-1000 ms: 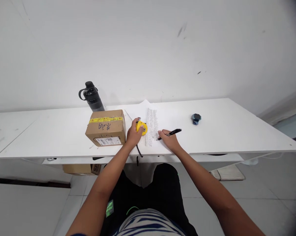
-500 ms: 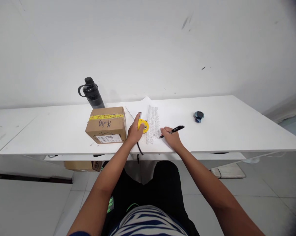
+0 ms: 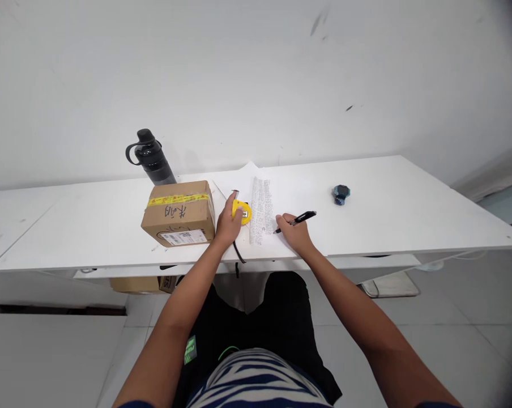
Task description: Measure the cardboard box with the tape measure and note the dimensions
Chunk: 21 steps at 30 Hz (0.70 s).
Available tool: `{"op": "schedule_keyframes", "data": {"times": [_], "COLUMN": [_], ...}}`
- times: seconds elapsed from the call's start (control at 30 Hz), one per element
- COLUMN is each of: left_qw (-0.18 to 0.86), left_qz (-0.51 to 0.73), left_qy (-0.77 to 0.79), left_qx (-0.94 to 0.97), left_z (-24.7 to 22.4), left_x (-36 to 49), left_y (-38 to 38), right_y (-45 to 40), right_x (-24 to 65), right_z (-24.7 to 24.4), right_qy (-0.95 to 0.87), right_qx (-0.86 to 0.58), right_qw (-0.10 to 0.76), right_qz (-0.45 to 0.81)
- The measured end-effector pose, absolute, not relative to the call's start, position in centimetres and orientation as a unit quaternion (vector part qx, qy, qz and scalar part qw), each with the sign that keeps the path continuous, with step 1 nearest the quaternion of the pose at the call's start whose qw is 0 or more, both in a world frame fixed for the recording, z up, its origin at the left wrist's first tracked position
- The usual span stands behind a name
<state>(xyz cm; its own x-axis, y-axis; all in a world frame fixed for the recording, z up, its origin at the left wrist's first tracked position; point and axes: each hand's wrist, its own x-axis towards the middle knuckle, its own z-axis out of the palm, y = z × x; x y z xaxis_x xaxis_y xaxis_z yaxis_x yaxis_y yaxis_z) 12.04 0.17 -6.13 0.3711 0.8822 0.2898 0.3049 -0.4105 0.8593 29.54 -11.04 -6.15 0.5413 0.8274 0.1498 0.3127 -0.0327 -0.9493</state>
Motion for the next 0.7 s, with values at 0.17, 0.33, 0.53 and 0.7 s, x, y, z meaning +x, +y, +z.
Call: {"op": "schedule_keyframes", "data": {"times": [0.17, 0.33, 0.53, 0.7], "left_qw": [0.351, 0.348, 0.360, 0.370], "left_qz": [0.392, 0.388, 0.386, 0.400], "left_qy": [0.410, 0.415, 0.415, 0.402], "left_qx": [0.745, 0.746, 0.741, 0.735], "left_z": [-6.09, -5.77, -5.86, -6.17], "left_x": [12.14, 12.19, 12.20, 12.31], "left_y": [0.19, -0.10, -0.12, -0.01], "right_y": [-10.94, -11.04, -11.17, -11.19], "right_x": [29.74, 29.75, 29.52, 29.47], "right_z": [-6.32, -6.06, -5.43, -5.37], "right_qy": [-0.410, -0.425, -0.394, -0.396], "right_qx": [-0.679, -0.666, -0.679, -0.678], "right_qw": [0.565, 0.560, 0.578, 0.577], "right_qz": [0.230, 0.250, 0.225, 0.225]}}
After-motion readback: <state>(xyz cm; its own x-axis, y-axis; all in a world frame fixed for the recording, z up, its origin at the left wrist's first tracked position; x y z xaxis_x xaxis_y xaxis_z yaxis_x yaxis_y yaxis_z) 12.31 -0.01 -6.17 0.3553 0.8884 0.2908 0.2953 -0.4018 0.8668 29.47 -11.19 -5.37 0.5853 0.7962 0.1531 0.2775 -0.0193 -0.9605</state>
